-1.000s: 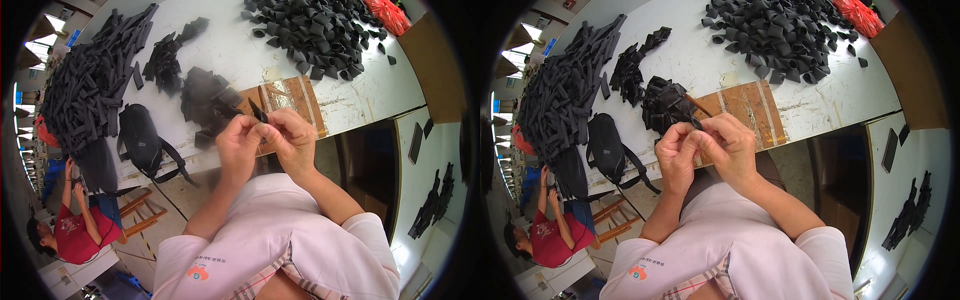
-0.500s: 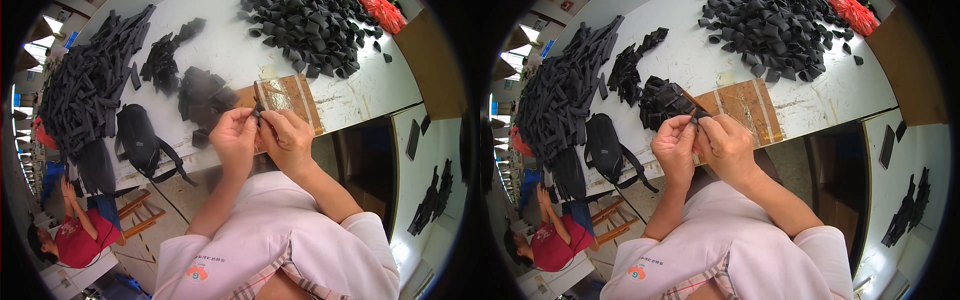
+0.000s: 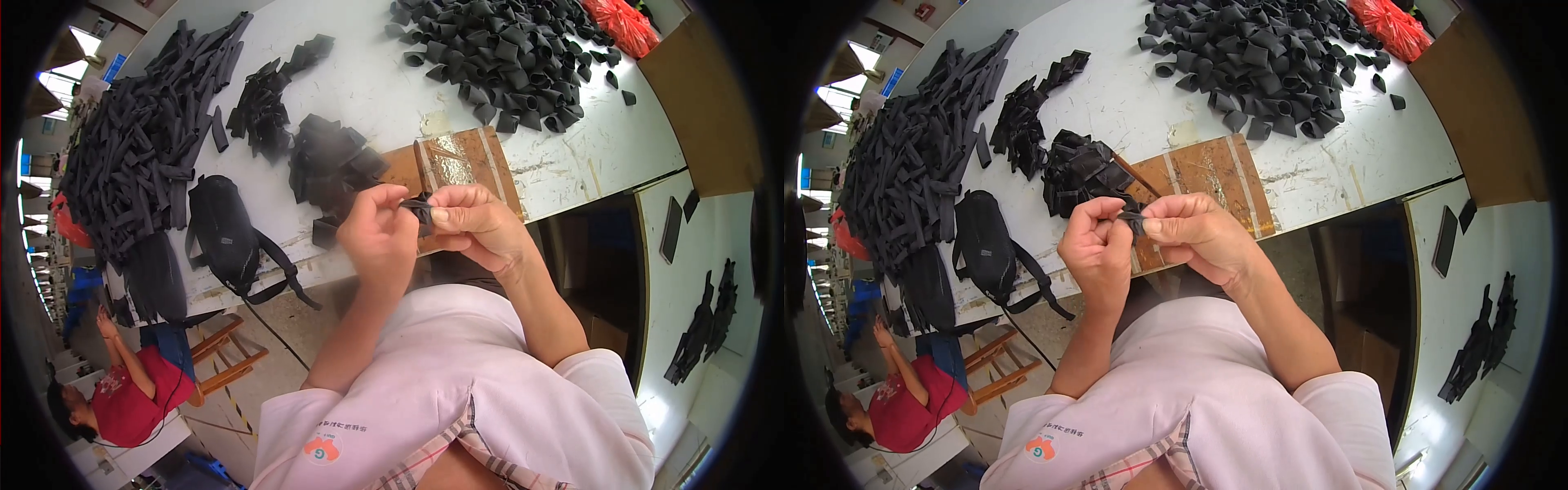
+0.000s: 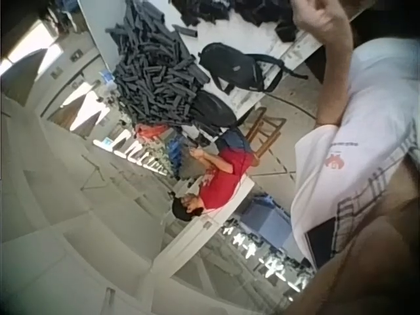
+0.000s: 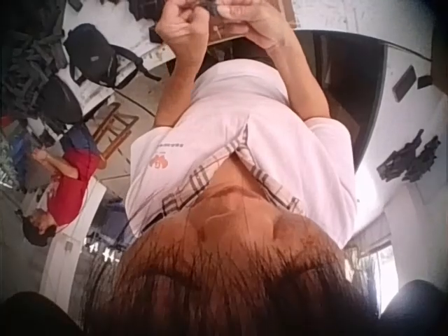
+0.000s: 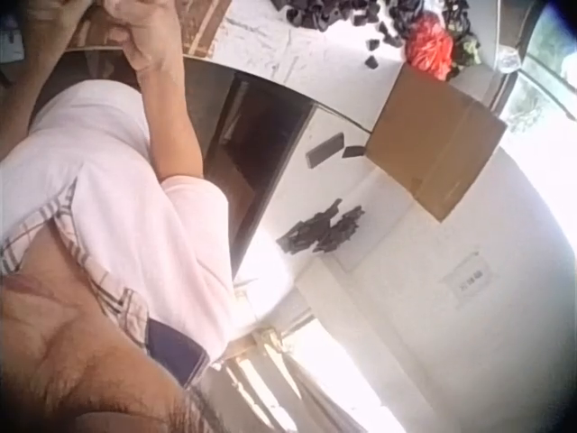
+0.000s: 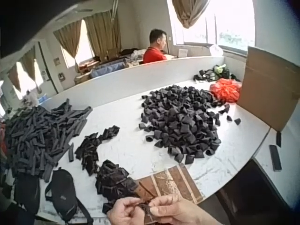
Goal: Apply adhesive to small rubber components using a wooden applicator stick at a manufacturing workbench.
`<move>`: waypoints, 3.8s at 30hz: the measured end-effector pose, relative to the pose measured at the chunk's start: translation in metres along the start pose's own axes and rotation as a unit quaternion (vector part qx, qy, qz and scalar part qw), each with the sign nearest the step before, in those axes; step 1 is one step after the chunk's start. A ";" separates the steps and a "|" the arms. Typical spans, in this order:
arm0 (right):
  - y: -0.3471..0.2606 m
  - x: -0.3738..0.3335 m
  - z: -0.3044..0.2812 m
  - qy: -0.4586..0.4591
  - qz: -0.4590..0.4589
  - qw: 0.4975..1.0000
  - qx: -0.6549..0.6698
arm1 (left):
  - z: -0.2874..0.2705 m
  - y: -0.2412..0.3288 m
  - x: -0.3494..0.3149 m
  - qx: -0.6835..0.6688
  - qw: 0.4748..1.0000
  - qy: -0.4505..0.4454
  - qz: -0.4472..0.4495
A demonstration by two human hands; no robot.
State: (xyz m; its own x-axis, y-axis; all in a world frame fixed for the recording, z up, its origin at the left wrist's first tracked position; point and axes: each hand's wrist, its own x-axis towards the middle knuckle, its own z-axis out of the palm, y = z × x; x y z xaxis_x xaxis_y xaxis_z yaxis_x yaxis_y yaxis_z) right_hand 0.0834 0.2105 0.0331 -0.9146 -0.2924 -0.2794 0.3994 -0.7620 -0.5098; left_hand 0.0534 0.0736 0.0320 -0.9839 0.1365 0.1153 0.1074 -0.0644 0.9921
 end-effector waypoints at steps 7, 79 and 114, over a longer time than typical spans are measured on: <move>-0.026 0.000 0.030 0.024 -0.100 0.976 -0.191 | -0.005 0.029 0.026 -0.414 0.888 -0.052 -0.191; 0.022 0.001 -0.031 0.212 -0.075 0.917 -0.330 | -0.074 -0.084 -0.017 0.596 0.755 -0.116 0.247; 0.048 0.012 -0.024 0.164 -0.053 0.900 -0.401 | -0.083 -0.075 0.011 0.552 0.754 -0.198 0.295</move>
State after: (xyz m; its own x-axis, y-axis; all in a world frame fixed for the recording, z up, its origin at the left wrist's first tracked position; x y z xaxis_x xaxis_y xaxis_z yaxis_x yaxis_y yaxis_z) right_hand 0.0926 0.1845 -0.0143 -0.9347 0.0441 -0.3526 0.3488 -0.0760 -0.9341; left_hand 0.0228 -0.0025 -0.0454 -0.6225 0.7042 0.3415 0.7780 0.6041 0.1726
